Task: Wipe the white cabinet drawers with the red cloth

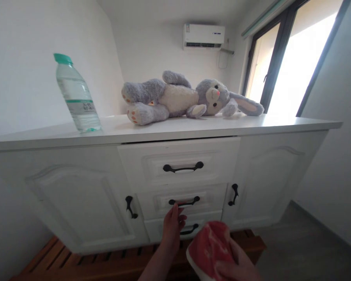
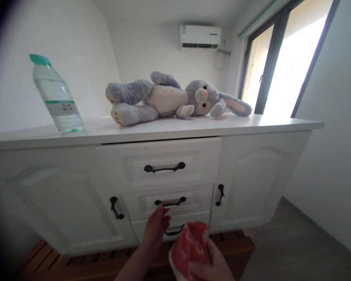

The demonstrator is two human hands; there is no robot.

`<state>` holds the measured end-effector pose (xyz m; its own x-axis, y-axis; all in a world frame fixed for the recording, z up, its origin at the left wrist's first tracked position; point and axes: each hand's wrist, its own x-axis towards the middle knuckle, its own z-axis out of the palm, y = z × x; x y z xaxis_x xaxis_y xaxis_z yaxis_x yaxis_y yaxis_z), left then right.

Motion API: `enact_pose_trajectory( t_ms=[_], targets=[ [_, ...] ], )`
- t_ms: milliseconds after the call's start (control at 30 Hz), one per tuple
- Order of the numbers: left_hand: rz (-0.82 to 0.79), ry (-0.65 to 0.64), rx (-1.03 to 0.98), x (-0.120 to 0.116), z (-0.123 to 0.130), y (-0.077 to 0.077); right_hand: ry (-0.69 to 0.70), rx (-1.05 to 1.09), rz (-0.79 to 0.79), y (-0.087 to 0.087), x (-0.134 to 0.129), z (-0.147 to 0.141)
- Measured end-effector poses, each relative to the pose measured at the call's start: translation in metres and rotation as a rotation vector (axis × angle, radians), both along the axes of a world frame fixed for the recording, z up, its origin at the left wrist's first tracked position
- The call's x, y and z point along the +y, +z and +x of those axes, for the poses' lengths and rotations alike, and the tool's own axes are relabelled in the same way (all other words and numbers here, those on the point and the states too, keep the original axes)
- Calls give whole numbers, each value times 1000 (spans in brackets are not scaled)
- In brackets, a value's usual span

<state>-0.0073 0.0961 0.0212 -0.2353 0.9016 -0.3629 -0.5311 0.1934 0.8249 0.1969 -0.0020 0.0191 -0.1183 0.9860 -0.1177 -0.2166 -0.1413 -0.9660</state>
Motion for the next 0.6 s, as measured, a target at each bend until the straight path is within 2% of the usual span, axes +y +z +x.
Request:
enact_pose_trajectory(
  t_ms=[67,100,133,200,267,300,367,467,600],
  targets=[
    [11,-41,143,-16,-17,6,80,-148,239,24,12,-40],
    [31,0,237,-28,-27,9,101,-270,398,37,20,-62],
    [55,98,334,-39,-37,12,100,-411,569,49,29,-84],
    [114,375,542,-58,-58,18,79,-721,932,69,52,-129],
    [184,576,768,-66,-74,23,60,-995,1279,82,80,-172],
    [224,616,872,-65,-81,24,71,-1093,1436,85,95,-190],
    [322,594,1039,-56,-90,25,140,-1199,1685,86,123,-219],
    [414,536,1163,-35,-96,21,242,-1215,1861,82,153,-236],
    [423,511,1295,-20,-79,8,266,-1187,1834,73,170,-218]
  ],
)
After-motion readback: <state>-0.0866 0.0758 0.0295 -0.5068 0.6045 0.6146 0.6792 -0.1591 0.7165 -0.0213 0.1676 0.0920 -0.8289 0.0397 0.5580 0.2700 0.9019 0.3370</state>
